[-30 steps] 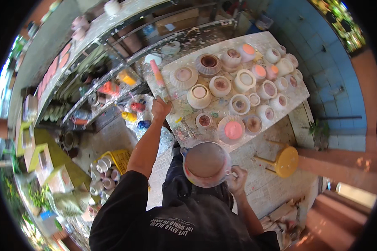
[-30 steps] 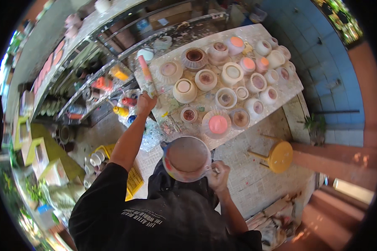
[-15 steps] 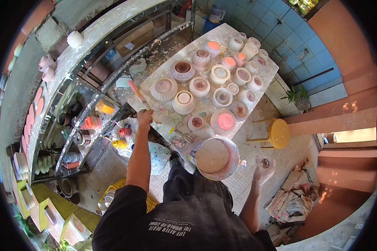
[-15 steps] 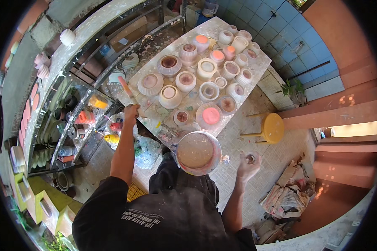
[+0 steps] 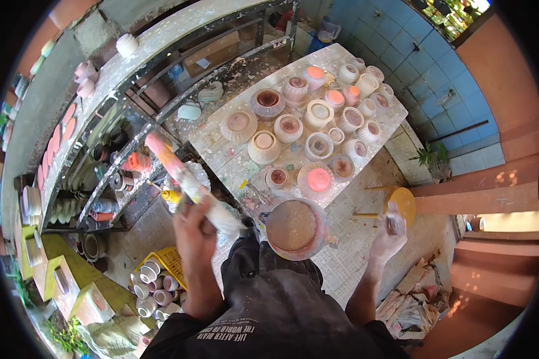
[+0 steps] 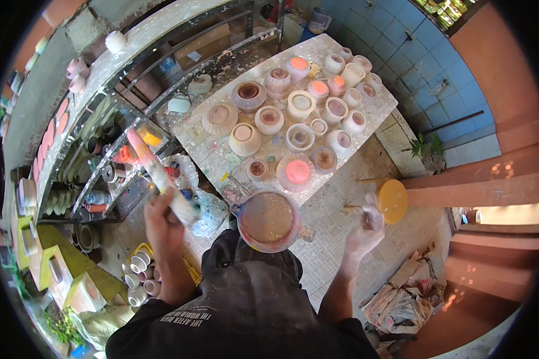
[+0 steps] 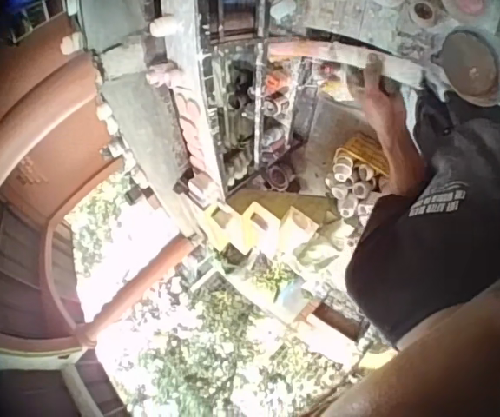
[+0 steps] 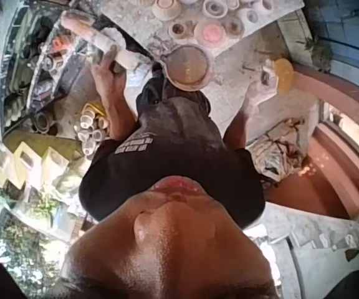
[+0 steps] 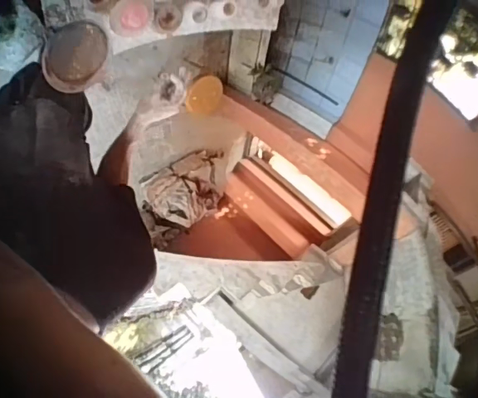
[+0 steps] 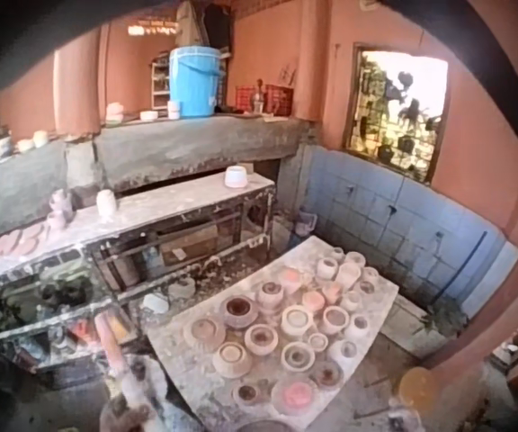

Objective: The recorder prepares a plaster mixture with color pigments and pours it into various circular molds.

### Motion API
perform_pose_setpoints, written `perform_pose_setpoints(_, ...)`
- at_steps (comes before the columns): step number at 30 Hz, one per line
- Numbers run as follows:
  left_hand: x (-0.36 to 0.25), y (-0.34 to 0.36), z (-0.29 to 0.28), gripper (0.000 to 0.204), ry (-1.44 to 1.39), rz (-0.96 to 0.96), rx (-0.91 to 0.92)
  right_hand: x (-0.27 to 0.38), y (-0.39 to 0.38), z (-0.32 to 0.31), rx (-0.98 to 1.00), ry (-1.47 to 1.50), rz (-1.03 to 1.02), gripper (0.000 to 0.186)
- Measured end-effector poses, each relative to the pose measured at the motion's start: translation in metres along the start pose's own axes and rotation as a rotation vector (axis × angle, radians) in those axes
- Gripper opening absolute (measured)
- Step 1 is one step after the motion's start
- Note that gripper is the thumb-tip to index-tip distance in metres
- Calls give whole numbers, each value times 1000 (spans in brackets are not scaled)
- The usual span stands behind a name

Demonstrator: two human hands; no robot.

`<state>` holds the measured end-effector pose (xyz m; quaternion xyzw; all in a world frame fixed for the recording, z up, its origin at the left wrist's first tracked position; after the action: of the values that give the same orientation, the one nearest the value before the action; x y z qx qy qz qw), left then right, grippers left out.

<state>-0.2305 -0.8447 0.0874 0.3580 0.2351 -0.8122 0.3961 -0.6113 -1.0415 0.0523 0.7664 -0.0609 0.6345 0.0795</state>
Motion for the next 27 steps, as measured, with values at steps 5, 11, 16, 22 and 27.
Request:
perform_pose_setpoints(5,28,-51,93,20,-18,-125,35,103,-51,103,782,70,-530,53)
perform_pose_setpoints(11,56,-83,127,41,-19,-115,259,110,-85,133,953,310,-439,56)
perform_pose_setpoints(16,32,-60,111,24,254,74,820,150,-41,102,1031,1023,24,21)
perform_pose_setpoints(22,61,-15,1,22,405,63,113,183,-9,56,1045,789,-141,23)
perform_pose_setpoints(27,120,-6,-14,30,853,65,257,118,-44,98,1145,602,93,38)
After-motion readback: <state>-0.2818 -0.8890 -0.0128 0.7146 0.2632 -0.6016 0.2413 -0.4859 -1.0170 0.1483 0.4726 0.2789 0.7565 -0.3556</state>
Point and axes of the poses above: each hand's wrist, its own y-axis towards the middle knuckle, its own z-axis out of the palm, x = y × z, the point moved 4 cm from there along y, towards the middle knuckle, and after that the axes turned 14 degrees about z, right-handed, at the moved point
